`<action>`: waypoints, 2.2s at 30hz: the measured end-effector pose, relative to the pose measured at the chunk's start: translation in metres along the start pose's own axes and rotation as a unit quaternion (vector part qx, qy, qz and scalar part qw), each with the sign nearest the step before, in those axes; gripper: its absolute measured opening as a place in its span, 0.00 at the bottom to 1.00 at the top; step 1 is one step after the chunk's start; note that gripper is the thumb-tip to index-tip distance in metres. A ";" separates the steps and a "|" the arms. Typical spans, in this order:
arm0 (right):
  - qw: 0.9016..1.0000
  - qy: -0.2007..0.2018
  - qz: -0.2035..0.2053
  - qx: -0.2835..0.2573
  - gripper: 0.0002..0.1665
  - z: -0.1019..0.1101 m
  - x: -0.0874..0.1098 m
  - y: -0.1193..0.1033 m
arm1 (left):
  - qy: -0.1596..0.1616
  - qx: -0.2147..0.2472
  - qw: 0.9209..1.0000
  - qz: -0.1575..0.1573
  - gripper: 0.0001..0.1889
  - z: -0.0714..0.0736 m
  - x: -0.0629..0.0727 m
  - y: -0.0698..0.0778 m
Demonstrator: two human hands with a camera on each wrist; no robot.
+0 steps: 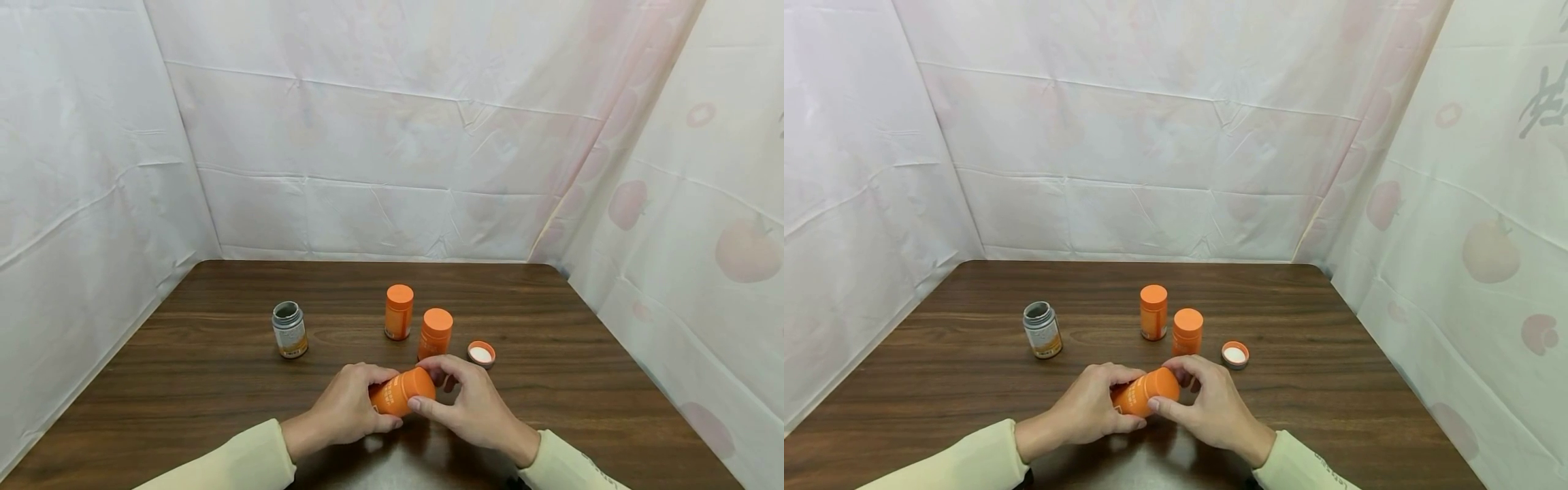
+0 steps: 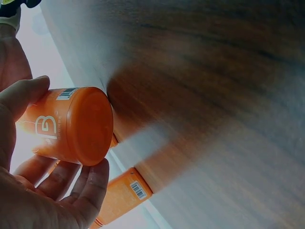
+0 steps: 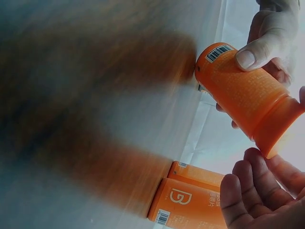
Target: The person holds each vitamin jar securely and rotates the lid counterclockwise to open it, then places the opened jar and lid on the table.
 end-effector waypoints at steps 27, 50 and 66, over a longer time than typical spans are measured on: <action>1.000 -0.013 0.026 0.009 0.22 0.002 -0.002 -0.002 | -0.019 -0.045 0.999 0.009 0.26 0.004 -0.002 0.001; 0.997 -0.012 0.073 0.030 0.24 0.004 -0.005 0.000 | -0.022 -0.056 0.998 0.011 0.22 0.004 -0.003 0.002; 0.994 -0.018 0.100 0.029 0.25 0.006 -0.006 0.000 | -0.030 -0.062 0.998 0.016 0.21 0.005 -0.005 0.003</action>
Point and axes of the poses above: each hand's wrist, its own x-axis away from the middle knuckle, its own z-axis out of the back of the hand, y = z × x, the point moved 1 cm from there along -x, towards the middle knuckle, and after that the axes turned 9 degrees about x, right-handed, at the moved point
